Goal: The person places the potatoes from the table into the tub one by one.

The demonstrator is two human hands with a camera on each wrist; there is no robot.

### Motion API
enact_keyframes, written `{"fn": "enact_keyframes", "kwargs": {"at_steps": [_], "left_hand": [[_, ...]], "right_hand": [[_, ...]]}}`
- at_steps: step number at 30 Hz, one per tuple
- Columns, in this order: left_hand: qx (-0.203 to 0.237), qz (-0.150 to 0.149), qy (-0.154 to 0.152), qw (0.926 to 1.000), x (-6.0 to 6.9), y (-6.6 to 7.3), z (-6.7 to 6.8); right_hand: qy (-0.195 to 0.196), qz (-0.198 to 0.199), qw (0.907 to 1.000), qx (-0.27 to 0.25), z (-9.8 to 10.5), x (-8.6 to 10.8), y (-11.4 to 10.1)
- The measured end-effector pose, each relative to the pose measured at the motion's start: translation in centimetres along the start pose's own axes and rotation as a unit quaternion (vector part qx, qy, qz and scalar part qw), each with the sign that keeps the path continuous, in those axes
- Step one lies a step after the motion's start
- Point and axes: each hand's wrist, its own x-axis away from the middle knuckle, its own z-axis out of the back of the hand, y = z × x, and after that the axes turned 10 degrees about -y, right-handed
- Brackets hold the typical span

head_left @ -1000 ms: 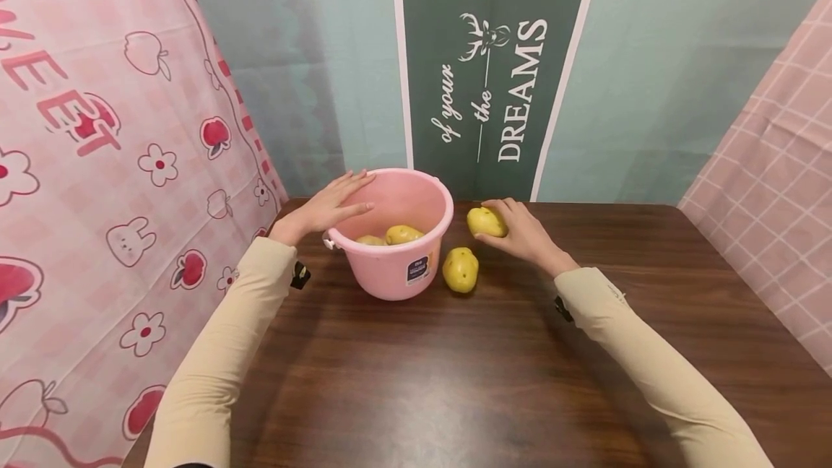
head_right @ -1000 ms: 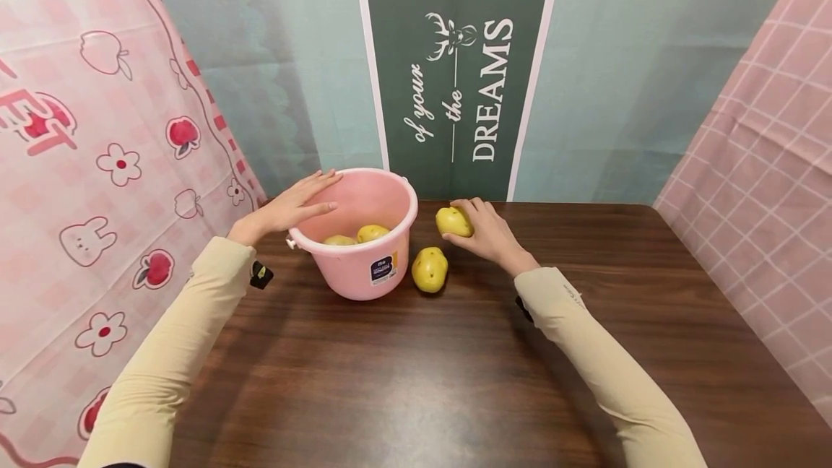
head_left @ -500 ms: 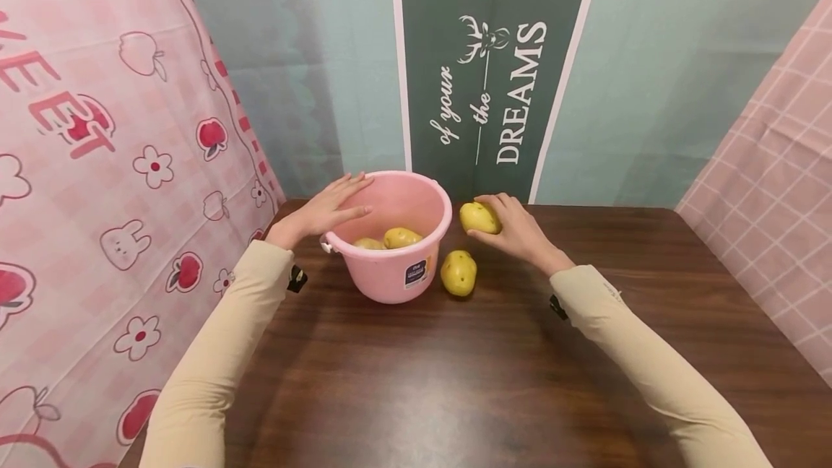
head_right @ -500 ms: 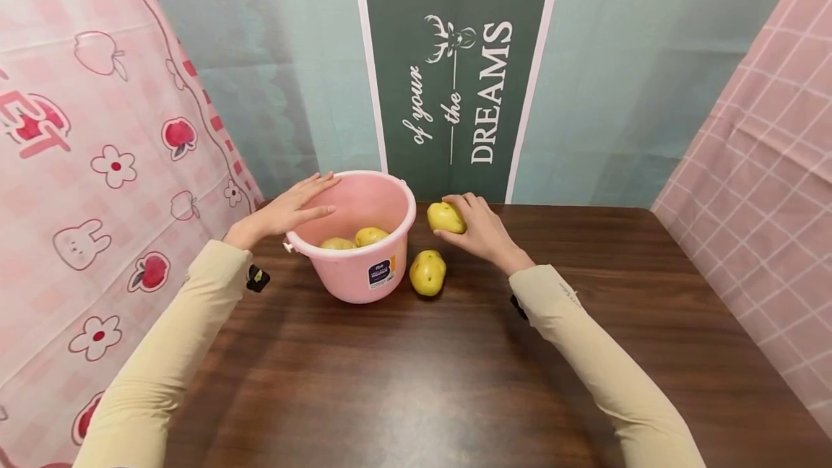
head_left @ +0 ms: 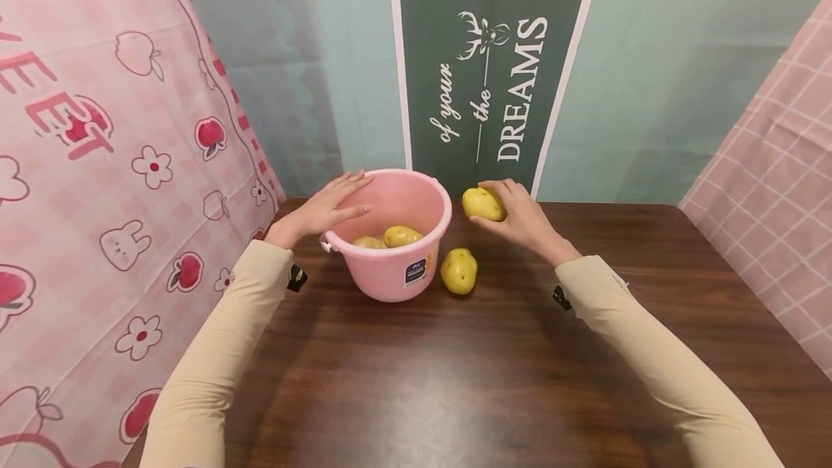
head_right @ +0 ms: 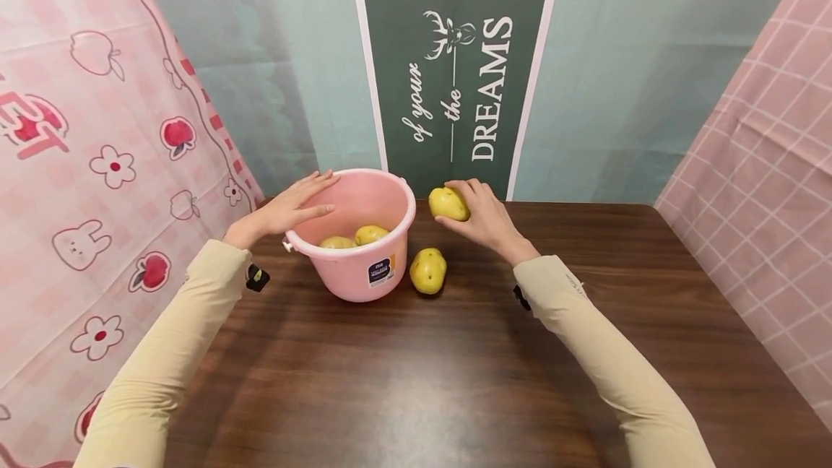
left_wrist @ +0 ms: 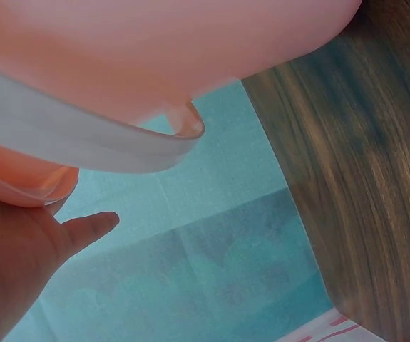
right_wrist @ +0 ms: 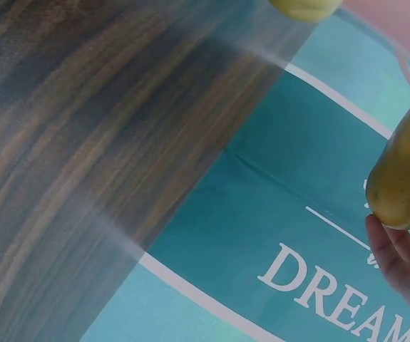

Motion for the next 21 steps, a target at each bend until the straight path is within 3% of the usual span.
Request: {"fn": "enact_keyframes", "kwargs": {"at_steps": [10,21], "left_hand": [[-0.002,-0.001,-0.003,1.0,0.0,0.0,0.0],[0.003,-0.001,0.003,1.0,0.1,0.1,0.0]], "right_hand": [[0.04,0.028,0.9988,0.002,1.1,-0.7,-0.4],[0.064,0.033,0.9973,-0.012,2.5,-1.8,-1.8]]}}
